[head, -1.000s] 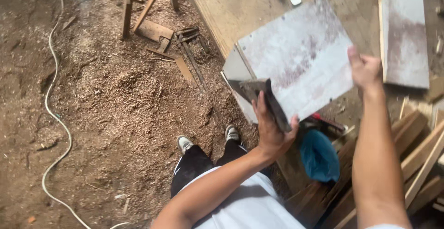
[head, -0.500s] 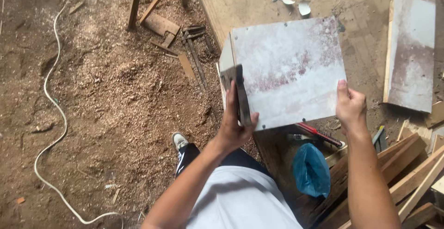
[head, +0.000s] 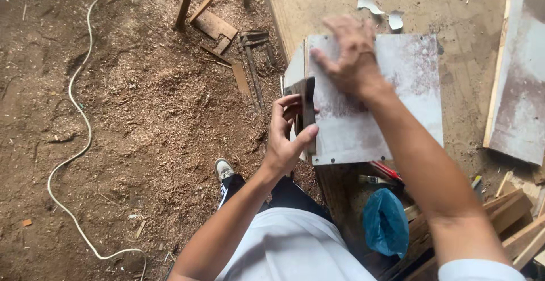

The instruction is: The person repeatedly rubs the surface of a metal sheet with a small rectangular block held in the right hand while stabilizing the sheet with the left hand. The action is continuous and focused on the same area of the sheet throughout the clip.

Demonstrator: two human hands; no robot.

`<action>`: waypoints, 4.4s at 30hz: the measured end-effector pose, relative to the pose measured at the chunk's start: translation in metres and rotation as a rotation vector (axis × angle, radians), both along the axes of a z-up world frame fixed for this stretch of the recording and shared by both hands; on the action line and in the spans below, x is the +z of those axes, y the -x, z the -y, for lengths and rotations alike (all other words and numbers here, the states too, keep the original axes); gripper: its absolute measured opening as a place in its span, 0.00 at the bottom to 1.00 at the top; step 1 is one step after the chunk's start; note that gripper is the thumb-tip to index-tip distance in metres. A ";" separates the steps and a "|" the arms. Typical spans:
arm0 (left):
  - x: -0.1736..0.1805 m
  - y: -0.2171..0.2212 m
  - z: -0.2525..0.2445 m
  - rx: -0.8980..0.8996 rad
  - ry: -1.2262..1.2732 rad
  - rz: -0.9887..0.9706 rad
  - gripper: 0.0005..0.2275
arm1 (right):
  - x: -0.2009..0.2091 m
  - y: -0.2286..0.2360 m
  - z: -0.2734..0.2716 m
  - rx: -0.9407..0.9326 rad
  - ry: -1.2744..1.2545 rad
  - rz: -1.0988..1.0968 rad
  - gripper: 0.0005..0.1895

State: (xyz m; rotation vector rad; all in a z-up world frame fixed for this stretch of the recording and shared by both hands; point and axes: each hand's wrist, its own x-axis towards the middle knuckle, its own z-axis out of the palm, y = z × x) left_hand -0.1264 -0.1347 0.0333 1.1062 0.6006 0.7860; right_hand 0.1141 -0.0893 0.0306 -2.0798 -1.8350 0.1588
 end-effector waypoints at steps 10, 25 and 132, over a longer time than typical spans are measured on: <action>0.012 0.000 0.019 0.032 0.119 -0.452 0.18 | 0.015 0.024 -0.012 -0.052 0.019 -0.097 0.25; 0.016 0.025 0.060 -0.027 0.181 -0.573 0.13 | 0.009 0.023 -0.012 -0.056 0.019 -0.069 0.24; -0.072 0.100 0.059 -0.099 0.016 -0.681 0.16 | -0.027 -0.002 -0.062 -0.241 -0.116 -0.049 0.17</action>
